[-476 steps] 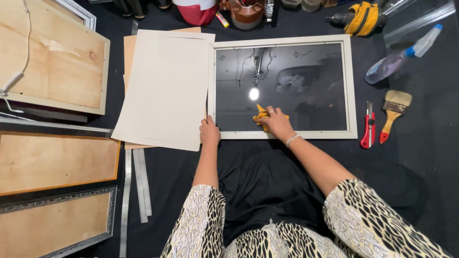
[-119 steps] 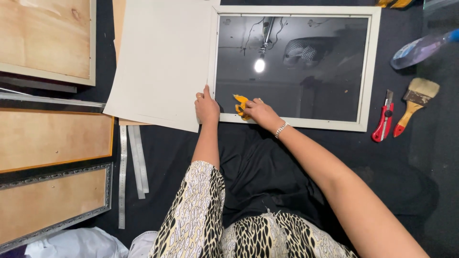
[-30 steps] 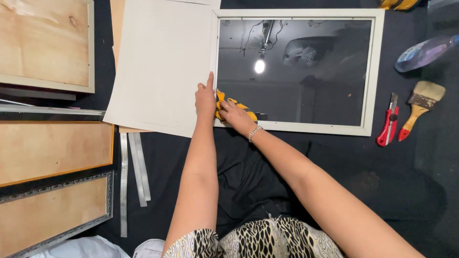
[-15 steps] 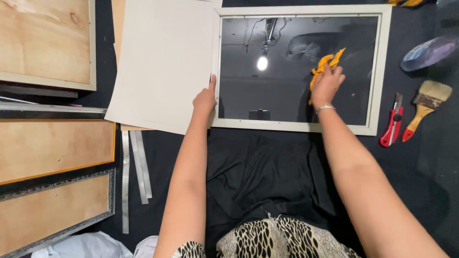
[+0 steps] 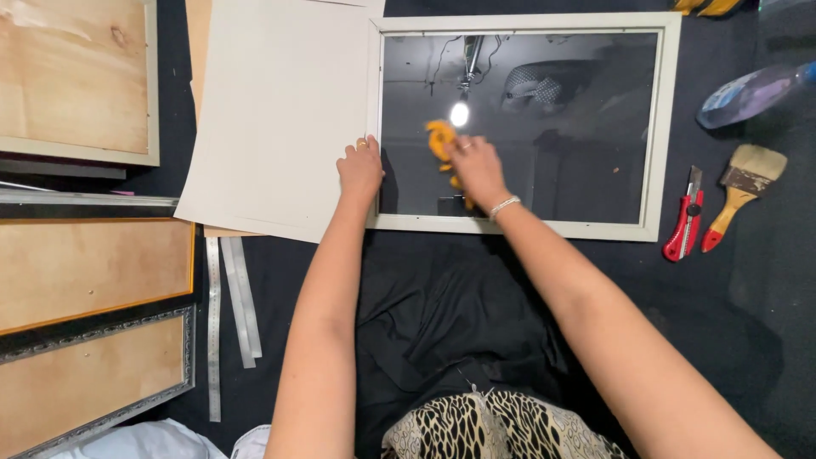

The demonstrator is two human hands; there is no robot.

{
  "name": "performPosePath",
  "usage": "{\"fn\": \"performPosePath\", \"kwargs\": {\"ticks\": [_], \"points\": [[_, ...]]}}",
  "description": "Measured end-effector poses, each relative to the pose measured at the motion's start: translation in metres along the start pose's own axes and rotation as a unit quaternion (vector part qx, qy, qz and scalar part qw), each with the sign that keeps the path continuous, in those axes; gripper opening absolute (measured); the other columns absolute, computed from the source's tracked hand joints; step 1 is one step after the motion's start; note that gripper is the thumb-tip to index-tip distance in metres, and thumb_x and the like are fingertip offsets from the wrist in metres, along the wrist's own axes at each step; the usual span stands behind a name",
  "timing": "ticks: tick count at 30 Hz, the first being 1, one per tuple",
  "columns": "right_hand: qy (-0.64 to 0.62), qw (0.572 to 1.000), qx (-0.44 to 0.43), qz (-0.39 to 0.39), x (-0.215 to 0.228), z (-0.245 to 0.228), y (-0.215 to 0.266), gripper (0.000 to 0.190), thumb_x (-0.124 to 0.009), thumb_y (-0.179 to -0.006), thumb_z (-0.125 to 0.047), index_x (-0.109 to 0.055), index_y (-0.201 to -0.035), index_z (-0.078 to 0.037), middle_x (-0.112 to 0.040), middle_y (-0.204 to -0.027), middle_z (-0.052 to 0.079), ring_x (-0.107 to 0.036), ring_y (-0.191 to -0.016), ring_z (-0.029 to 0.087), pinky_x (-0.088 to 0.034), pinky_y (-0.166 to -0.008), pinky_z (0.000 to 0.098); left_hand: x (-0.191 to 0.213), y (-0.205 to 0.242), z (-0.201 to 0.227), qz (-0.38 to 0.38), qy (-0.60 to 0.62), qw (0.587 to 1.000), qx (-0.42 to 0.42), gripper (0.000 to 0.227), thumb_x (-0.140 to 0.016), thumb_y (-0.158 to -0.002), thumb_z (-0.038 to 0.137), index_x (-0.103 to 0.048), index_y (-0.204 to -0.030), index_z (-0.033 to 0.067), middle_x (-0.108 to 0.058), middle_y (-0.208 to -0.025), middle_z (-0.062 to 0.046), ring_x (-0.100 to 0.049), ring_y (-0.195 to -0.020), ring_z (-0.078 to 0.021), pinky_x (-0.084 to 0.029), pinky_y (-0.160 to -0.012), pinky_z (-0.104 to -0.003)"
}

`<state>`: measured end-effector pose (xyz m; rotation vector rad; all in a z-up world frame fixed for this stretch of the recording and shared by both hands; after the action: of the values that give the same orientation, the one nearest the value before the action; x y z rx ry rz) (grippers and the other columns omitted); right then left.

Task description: The person wipes the surface of a framed mirror using a yellow cloth. They hold the frame with one hand while cleaning the glass with the other, moving across the surface in broad strokes.

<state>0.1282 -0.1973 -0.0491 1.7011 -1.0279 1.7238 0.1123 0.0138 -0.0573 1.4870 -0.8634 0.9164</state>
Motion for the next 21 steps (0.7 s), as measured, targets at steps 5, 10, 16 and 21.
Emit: {"fn": "performPosePath", "kwargs": {"ticks": [5,10,16,21], "points": [[0.059,0.98,-0.175,0.069,0.04,0.163,0.067,0.031,-0.079,-0.091,-0.024,-0.071,-0.121,-0.021,-0.051,-0.114,0.001,-0.053,-0.099,0.027,-0.047,-0.073,0.038,-0.027,-0.03,-0.027,-0.005,0.014,0.999,-0.037,0.078,-0.083,-0.085,0.033,-0.048,-0.15,0.0088,-0.061,-0.133,-0.021,-0.06,-0.117,-0.0421,-0.055,-0.086,-0.062],[-0.008,0.945,-0.315,0.091,0.038,0.211,0.105,0.032,-0.071,-0.1,-0.016,-0.068,-0.132,-0.011,-0.042,-0.115,0.007,-0.048,-0.102,0.034,-0.051,-0.08,0.0421,-0.02,-0.021,-0.029,0.009,0.111,0.994,-0.004,0.053,-0.078,-0.09,0.03,-0.061,-0.137,0.0127,-0.066,-0.122,-0.017,-0.067,-0.109,-0.0399,-0.057,-0.083,-0.061],[-0.065,0.941,-0.321,0.084,0.04,0.122,0.068,0.04,-0.074,-0.092,-0.006,-0.069,-0.132,-0.002,-0.051,-0.12,0.021,-0.052,-0.116,0.056,-0.039,-0.106,0.0572,0.03,0.015,-0.02,0.128,0.244,0.954,0.122,0.024,-0.068,-0.099,0.02,-0.06,-0.116,0.0056,-0.063,-0.11,-0.015,-0.069,-0.104,-0.0365,-0.061,-0.083,-0.055],[-0.127,0.991,-0.044,0.016,0.02,-0.034,0.038,0.037,-0.071,-0.092,-0.012,-0.069,-0.128,-0.017,-0.057,-0.114,0.012,-0.061,-0.106,0.038,-0.052,-0.093,0.043,0.006,-0.004,-0.02,0.148,0.197,0.963,0.106,0.026,-0.066,-0.101,0.023,-0.051,-0.117,0.0092,-0.057,-0.107,-0.011,-0.068,-0.099,-0.0308,-0.064,-0.078,-0.049]]}}
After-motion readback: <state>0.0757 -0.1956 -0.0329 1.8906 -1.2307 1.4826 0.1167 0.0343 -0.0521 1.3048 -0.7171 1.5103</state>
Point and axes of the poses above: each hand's wrist, its own y-axis away from the middle knuckle, its own x-axis out of the back of the hand, z = x × y, the point moved 10 cm from there along -y, towards the middle knuckle
